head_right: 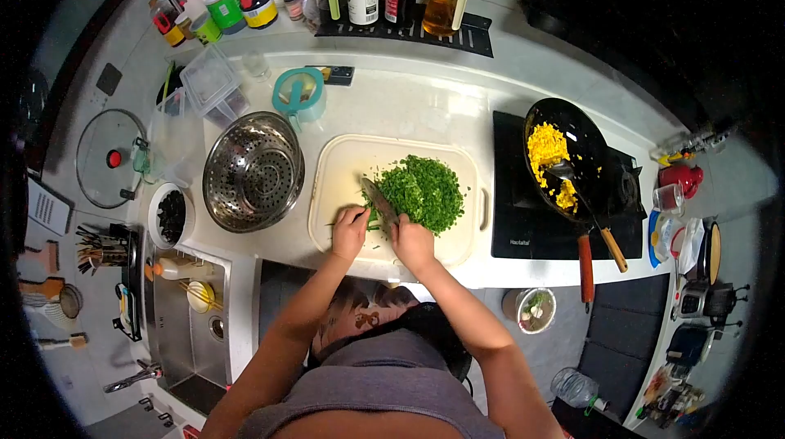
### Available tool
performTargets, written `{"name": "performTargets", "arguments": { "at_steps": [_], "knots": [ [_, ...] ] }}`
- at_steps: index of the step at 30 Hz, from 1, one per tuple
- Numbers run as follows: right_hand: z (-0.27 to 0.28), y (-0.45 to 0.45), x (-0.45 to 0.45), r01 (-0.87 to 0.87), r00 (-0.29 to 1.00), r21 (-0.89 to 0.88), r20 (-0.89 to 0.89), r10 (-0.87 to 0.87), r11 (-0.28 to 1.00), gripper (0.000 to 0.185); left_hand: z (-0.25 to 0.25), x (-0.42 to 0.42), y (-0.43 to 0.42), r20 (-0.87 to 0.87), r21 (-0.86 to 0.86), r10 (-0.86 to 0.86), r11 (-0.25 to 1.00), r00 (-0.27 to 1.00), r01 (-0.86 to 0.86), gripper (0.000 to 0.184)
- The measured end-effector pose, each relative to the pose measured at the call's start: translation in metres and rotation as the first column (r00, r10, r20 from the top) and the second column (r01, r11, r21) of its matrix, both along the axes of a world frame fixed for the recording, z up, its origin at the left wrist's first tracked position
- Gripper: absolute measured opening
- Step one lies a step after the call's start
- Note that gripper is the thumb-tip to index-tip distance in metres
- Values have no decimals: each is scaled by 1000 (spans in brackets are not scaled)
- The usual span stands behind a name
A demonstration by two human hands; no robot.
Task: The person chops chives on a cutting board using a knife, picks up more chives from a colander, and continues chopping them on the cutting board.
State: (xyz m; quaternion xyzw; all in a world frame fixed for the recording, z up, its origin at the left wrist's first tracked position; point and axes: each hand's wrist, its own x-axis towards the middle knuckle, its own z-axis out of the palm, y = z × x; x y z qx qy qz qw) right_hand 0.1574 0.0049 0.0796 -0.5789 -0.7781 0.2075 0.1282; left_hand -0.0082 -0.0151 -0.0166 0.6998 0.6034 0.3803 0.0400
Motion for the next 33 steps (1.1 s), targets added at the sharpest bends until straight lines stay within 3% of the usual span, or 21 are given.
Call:
{"name": "performTargets", "arguments": {
  "at_steps": [10, 20, 25, 33],
  "knots": [
    [-16, 20, -14, -112, 984, -51, 133, 118, 992, 18, 5, 2, 3, 75, -1, 13, 1000, 997, -13, 22],
    [-32, 29, -15, 33, 999, 13, -34, -33, 999, 23, 8, 3, 3, 147, 0, 90, 996, 985, -91, 14],
    [7, 5, -9, -44, 998, 11, 38, 43, 999, 20, 2, 1, 4, 169, 20, 66, 997, 983, -71, 7],
    [-10, 2, -21, -138, 971, 15, 197, 132, 990, 8, 2, 1, 4, 172, 1, 72, 997, 982, -73, 7]
  ]
}}
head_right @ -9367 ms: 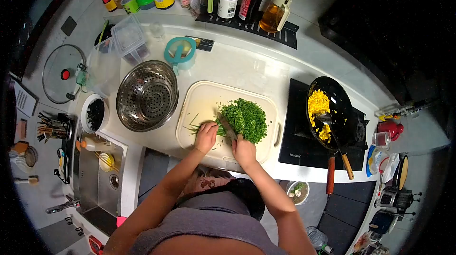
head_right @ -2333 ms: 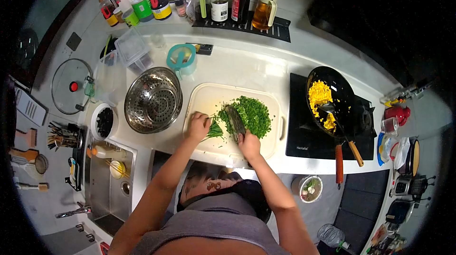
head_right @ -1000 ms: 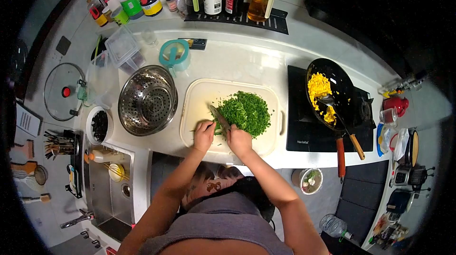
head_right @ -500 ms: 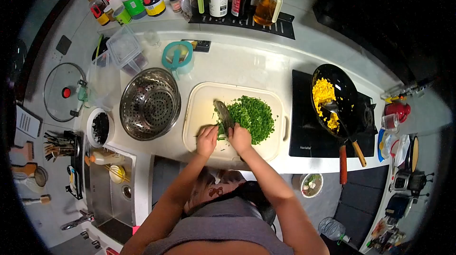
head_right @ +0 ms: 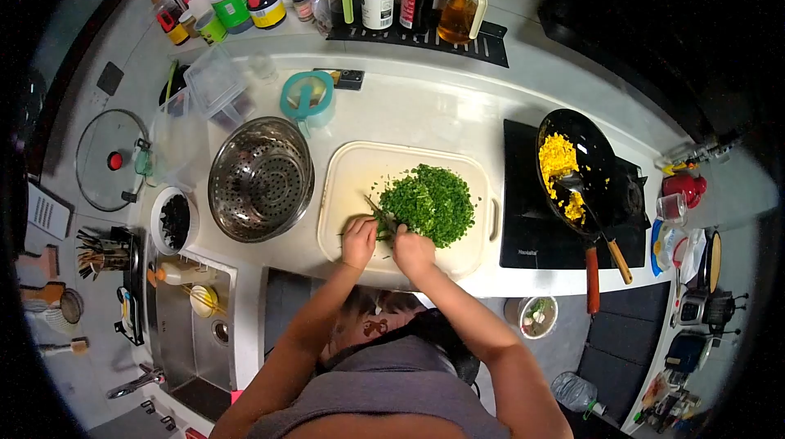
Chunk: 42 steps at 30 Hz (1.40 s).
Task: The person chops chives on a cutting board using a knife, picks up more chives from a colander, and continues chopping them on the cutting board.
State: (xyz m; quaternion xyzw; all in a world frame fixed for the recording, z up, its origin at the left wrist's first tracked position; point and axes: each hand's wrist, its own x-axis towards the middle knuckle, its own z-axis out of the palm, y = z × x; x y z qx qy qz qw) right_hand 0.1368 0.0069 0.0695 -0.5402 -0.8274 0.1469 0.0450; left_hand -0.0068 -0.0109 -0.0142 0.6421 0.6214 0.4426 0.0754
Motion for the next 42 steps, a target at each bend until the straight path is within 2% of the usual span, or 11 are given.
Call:
{"name": "performTargets", "arguments": {
  "at_steps": [3, 6, 10, 17, 21, 24, 27, 30, 34, 42],
  "knots": [
    [-25, 8, -17, 29, 999, 28, 21, -29, 999, 11, 0, 0, 0, -10, 45, -4, 999, 1000, 5, 7],
    [-29, 15, -24, 110, 992, 69, -72, -105, 992, 21, 1, 0, -1, -6, 36, -20, 999, 1000, 20, 7],
    [-19, 24, -10, 159, 968, -5, -197, -157, 987, 23, 2, 3, -3, -26, 28, 32, 999, 999, -31, 8],
    [13, 0, 15, 55, 990, -27, -125, -58, 998, 21, -5, -1, -2, -16, 59, 2, 998, 1000, -1, 10],
    [11, -4, 15, 3, 997, -8, -74, -4, 1000, 20, -2, -1, -1, 5, 58, -4, 998, 1000, 3, 9],
    [-10, 1, 4, -13, 1000, -6, -20, 13, 1000, 20, 0, 1, -1, -7, 56, 28, 998, 1000, -28, 9],
    [-21, 10, -12, 76, 995, -13, -61, -77, 997, 22, 8, -2, -2, -84, 68, 18, 998, 996, -12, 9],
    [-21, 21, -15, 179, 969, -14, -173, -178, 984, 24, 8, 0, -2, -110, 18, 42, 999, 993, -40, 11],
    [-16, 24, -2, 174, 966, -37, -189, -177, 984, 24, 2, -1, -1, -78, 52, 37, 998, 996, -33, 7],
    [16, -7, 17, 8, 998, -26, -65, -10, 1000, 18, -3, -1, -1, -2, 52, 26, 998, 1000, -26, 2]
  ]
}}
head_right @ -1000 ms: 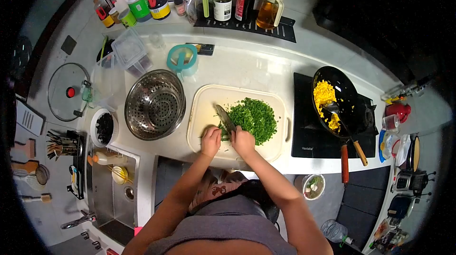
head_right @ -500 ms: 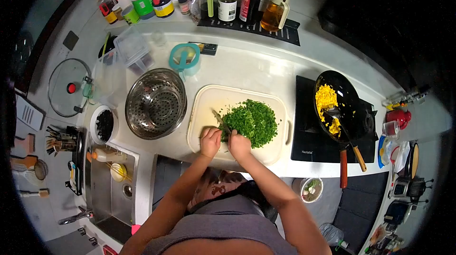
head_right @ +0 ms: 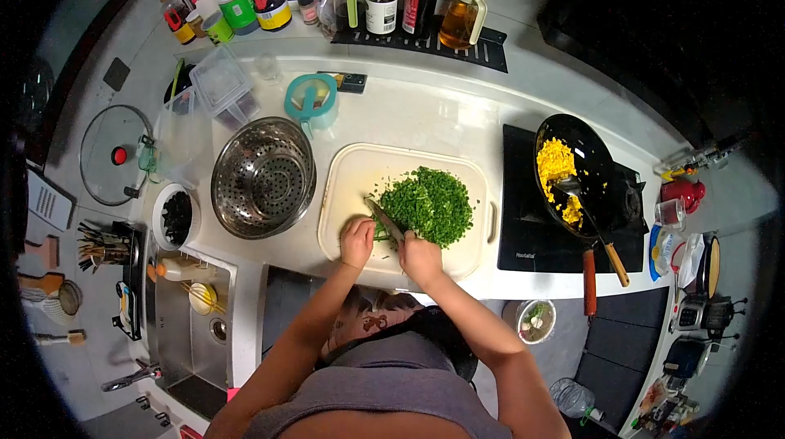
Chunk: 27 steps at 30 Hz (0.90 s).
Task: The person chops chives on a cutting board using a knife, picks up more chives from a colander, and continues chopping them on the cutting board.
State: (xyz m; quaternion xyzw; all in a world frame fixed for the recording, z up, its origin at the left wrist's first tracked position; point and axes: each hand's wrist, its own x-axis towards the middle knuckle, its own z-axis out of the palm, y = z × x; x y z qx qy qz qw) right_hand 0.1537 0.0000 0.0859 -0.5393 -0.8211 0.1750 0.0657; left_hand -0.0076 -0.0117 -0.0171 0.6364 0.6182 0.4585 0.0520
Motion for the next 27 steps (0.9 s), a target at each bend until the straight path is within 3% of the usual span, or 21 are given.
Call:
{"name": "performTargets", "arguments": {
  "at_steps": [6, 9, 15, 18, 21, 27],
  "knots": [
    [-24, 3, -12, -61, 996, 45, 67, 58, 997, 21, -4, -2, 0, -22, -15, -15, 1000, 1000, 14, 4],
    [-42, 11, -29, 5, 997, 25, 76, -7, 1000, 21, 0, -2, -1, -55, -19, -8, 1000, 998, 7, 6],
    [-39, 28, -30, 160, 979, 14, -133, -156, 987, 22, 7, 2, -2, -10, -11, 56, 998, 998, -56, 6],
    [-22, 21, -20, 149, 981, -4, -129, -148, 989, 23, 2, -1, -2, -22, 41, 49, 998, 999, -48, 4],
    [-9, 6, -7, 87, 993, 10, -81, -86, 996, 22, -5, 0, -2, 56, -44, 87, 995, 995, -85, 2],
    [-7, -5, 3, -7, 1000, 1, 6, 7, 1000, 19, -7, -2, -2, 55, -28, 57, 998, 997, -56, 1]
  ]
}}
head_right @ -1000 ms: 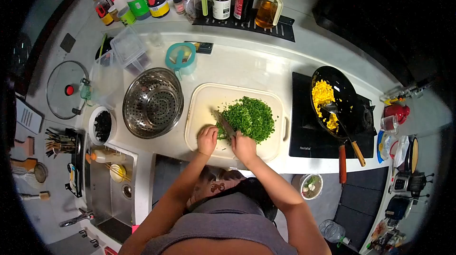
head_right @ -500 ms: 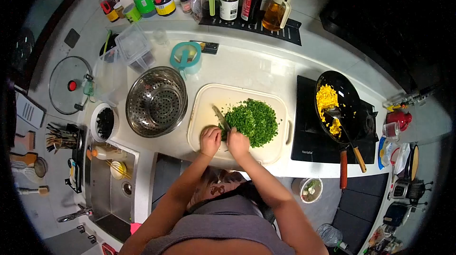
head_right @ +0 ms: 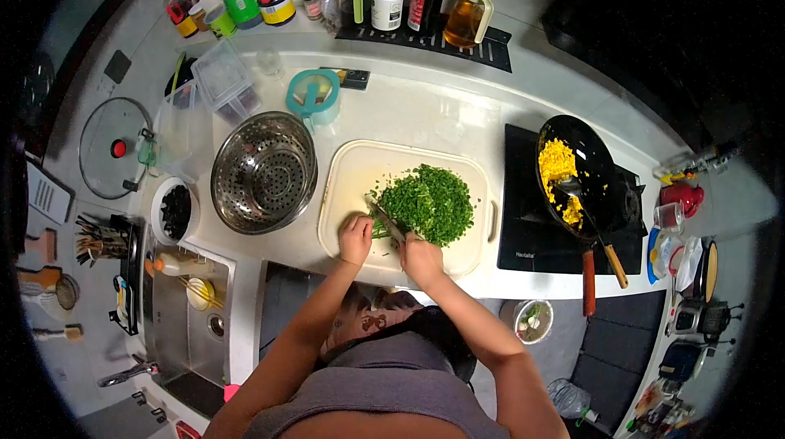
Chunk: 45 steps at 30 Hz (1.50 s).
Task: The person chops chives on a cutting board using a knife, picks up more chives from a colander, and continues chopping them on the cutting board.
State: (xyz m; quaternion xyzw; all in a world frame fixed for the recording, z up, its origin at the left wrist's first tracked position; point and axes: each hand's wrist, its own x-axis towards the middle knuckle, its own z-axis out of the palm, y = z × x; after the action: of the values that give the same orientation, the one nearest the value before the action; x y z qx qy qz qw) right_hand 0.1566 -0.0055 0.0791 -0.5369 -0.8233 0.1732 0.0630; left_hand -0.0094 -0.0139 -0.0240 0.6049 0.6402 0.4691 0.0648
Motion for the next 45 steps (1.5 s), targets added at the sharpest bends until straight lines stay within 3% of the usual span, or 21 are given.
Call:
{"name": "performTargets", "arguments": {
  "at_steps": [4, 7, 9, 12, 20, 27, 30, 34, 38, 45],
  "knots": [
    [-21, 5, -11, -69, 994, 81, 85, 62, 994, 21, 1, -2, 0, -23, -12, -19, 1000, 1000, 19, 1],
    [-34, 13, -31, 8, 995, 51, 95, -13, 999, 22, 5, -1, 0, -58, -3, -2, 1000, 998, 1, 2],
    [-34, 19, -37, 81, 997, 68, -11, -80, 994, 23, 10, -2, -1, -112, 4, 6, 1000, 994, -6, 3],
    [-35, 31, -37, 157, 982, 27, -109, -153, 987, 23, 10, -1, -3, -46, 28, 30, 999, 998, -29, 7],
    [-3, 4, -14, 2, 999, 49, -50, 1, 999, 21, 3, -1, -9, 10, -6, 19, 1000, 1000, -19, 14],
    [-19, 4, -17, -104, 991, 91, 92, 95, 990, 20, 3, -3, -6, -41, 18, 13, 1000, 999, -12, 13],
    [-39, 10, -31, -61, 993, 86, 108, 51, 994, 20, 5, -2, -6, -60, 14, 22, 1000, 998, -21, 11],
    [-37, 20, -42, 94, 995, 61, -39, -92, 994, 22, 8, -3, -9, -106, 5, 34, 999, 994, -34, 9],
    [-28, 24, -29, 166, 976, -1, -140, -165, 986, 24, 7, 0, -7, -108, -14, 166, 986, 980, -168, 11],
    [-4, 7, -13, 1, 999, 20, -50, 0, 1000, 21, 8, -2, -9, -138, 9, 118, 993, 983, -118, 2]
  ]
}}
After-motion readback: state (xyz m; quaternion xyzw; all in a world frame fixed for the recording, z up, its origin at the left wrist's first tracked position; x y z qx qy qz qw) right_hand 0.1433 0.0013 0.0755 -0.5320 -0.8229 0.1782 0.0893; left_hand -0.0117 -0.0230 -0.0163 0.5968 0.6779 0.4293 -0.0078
